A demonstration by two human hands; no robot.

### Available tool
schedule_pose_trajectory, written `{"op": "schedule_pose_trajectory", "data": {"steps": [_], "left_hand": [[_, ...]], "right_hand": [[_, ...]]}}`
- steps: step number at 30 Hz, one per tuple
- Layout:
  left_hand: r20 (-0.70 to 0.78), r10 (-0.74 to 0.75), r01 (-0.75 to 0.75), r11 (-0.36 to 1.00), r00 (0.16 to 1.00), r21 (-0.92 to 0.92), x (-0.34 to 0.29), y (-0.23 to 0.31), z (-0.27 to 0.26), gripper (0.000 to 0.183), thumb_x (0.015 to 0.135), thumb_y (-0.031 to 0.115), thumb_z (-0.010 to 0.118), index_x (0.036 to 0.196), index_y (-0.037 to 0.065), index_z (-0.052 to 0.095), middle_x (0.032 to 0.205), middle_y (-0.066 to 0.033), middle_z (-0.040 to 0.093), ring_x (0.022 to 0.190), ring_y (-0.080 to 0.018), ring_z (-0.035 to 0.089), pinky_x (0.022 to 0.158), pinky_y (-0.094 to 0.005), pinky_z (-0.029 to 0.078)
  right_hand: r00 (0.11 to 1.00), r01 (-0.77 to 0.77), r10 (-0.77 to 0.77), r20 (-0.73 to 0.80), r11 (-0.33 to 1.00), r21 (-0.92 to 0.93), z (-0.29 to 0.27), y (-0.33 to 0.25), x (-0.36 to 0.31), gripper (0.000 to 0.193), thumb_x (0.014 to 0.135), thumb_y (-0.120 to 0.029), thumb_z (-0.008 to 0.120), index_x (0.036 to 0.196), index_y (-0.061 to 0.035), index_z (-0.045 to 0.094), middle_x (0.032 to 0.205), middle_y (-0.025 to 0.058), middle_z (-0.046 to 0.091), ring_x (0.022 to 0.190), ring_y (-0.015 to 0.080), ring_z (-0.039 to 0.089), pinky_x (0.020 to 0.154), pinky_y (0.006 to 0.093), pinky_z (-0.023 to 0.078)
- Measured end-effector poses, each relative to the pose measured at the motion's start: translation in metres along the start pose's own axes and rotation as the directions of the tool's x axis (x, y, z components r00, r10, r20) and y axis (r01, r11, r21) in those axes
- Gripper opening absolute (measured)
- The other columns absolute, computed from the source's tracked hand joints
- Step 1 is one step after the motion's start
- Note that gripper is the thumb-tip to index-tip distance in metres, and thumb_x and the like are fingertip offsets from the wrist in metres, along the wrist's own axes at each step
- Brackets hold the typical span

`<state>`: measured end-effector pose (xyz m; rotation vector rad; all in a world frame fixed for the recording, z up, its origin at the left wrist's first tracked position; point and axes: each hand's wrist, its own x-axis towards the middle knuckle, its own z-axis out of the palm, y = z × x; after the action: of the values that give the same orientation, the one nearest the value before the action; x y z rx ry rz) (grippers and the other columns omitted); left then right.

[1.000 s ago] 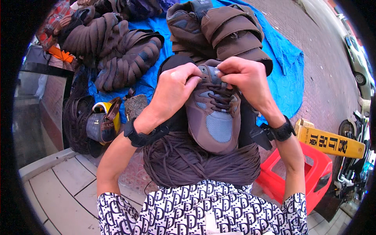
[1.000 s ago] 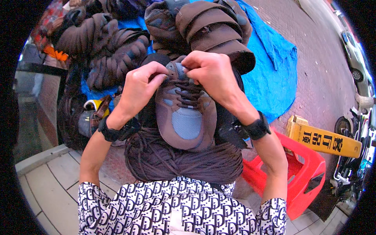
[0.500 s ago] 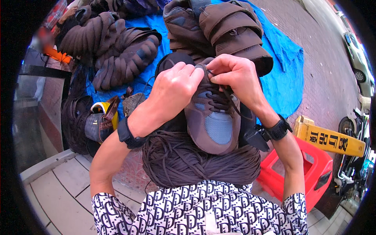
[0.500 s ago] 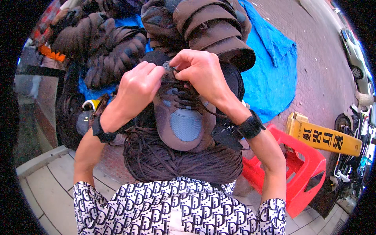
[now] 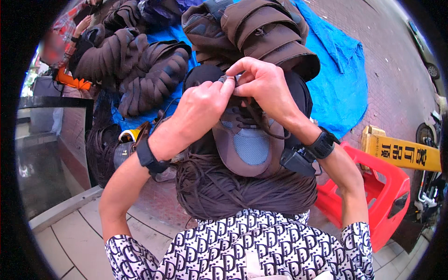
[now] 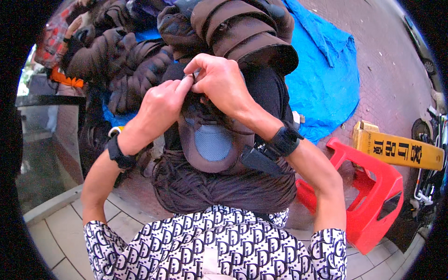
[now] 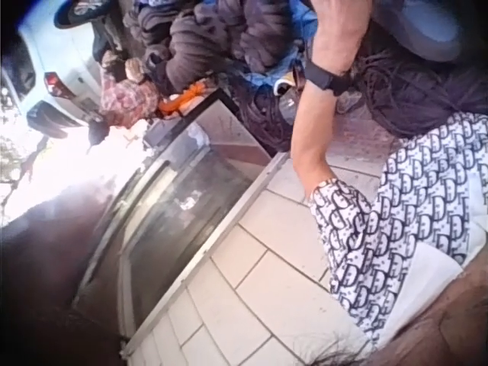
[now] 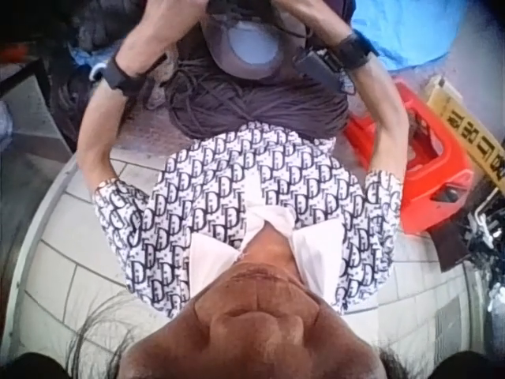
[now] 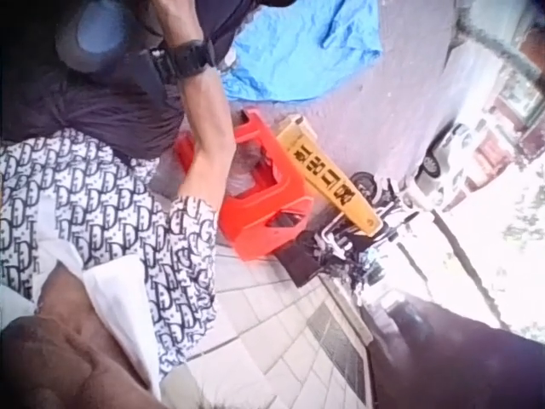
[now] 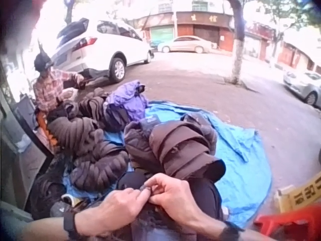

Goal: Lacing up a sneaker while sitting on a mat outdoors.

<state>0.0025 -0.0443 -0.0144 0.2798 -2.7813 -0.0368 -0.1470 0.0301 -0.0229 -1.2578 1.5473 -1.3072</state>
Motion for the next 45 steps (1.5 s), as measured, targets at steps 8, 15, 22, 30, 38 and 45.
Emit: {"op": "schedule_pose_trajectory", "data": {"steps": [8, 15, 22, 30, 38, 45], "left_hand": [[0.505, -0.024, 0.053, 0.998, 0.863, -0.043, 0.051, -0.015, -0.01, 0.014, 0.073, 0.005, 0.049, 0.084, -0.002, 0.053, 0.062, -0.0205, 0.058, 0.059, -0.0335, 0.06, 0.053, -0.041, 0.049], [0.865, -0.319, 0.478, 0.872, 0.388, 0.107, 0.075, -0.017, -0.01, 0.033, 0.086, 0.018, 0.045, 0.07, -0.01, 0.054, 0.053, -0.0129, 0.057, 0.043, -0.0217, 0.06, 0.039, -0.0317, 0.051], [0.926, -0.32, 0.852, 0.523, 0.202, -0.005, 0.071, -0.018, -0.015, 0.01, 0.079, 0.007, 0.045, 0.076, -0.003, 0.049, 0.065, -0.0126, 0.058, 0.054, -0.0202, 0.063, 0.042, -0.0282, 0.052], [0.804, -0.295, 0.24, 0.951, 0.517, 0.194, 0.069, -0.015, -0.012, 0.011, 0.073, 0.011, 0.057, 0.069, 0.001, 0.057, 0.057, -0.009, 0.057, 0.055, -0.0233, 0.061, 0.047, -0.0362, 0.049], [0.566, 0.249, -0.375, 0.92, 0.786, 0.116, 0.065, -0.016, -0.008, 0.008, 0.067, 0.015, 0.062, 0.067, 0.008, 0.058, 0.068, -0.0074, 0.053, 0.077, -0.0245, 0.05, 0.072, -0.0337, 0.037], [0.267, -0.195, 0.319, 0.748, 0.944, -0.582, 0.089, 0.005, -0.026, 0.013, 0.081, 0.011, 0.055, 0.079, -0.001, 0.056, 0.066, -0.0042, 0.056, 0.064, -0.0104, 0.052, 0.062, -0.024, 0.043]], "right_hand": [[0.993, -0.095, 0.111, -0.05, 0.964, 0.248, -0.049, 0.013, -0.016, 0.023, 0.068, -0.001, 0.067, 0.09, 0.0002, 0.063, 0.068, 0.0035, 0.062, 0.054, 0.0067, 0.055, 0.047, 0.0191, 0.041], [0.987, -0.148, 0.16, -0.032, 0.959, 0.24, -0.055, 0.045, -0.035, 0.009, 0.067, -0.001, 0.066, 0.076, -0.0002, 0.065, 0.064, 0.0017, 0.061, 0.054, 0.0068, 0.055, 0.05, 0.0187, 0.042], [0.996, -0.021, 0.04, -0.082, 0.975, 0.219, -0.052, 0.054, -0.036, 0.011, 0.064, 0.0, 0.065, 0.075, 0.0023, 0.065, 0.063, 0.0029, 0.061, 0.059, 0.0086, 0.057, 0.055, 0.0214, 0.045], [0.96, 0.234, -0.237, -0.151, 0.971, -0.038, -0.044, 0.06, -0.03, 0.016, 0.06, -0.005, 0.066, 0.075, -0.0011, 0.066, 0.072, 0.0093, 0.062, 0.066, 0.0164, 0.061, 0.061, 0.0253, 0.048], [0.942, 0.258, -0.277, -0.188, 0.959, -0.121, -0.04, 0.069, -0.026, 0.014, 0.061, -0.009, 0.066, 0.074, -0.0024, 0.066, 0.072, 0.0104, 0.062, 0.067, 0.0214, 0.062, 0.062, 0.028, 0.048], [0.929, 0.252, -0.285, -0.238, 0.954, -0.162, -0.042, 0.071, -0.031, 0.013, 0.062, -0.01, 0.065, 0.073, -0.0036, 0.065, 0.071, 0.0099, 0.061, 0.066, 0.0218, 0.061, 0.061, 0.029, 0.048]]}}
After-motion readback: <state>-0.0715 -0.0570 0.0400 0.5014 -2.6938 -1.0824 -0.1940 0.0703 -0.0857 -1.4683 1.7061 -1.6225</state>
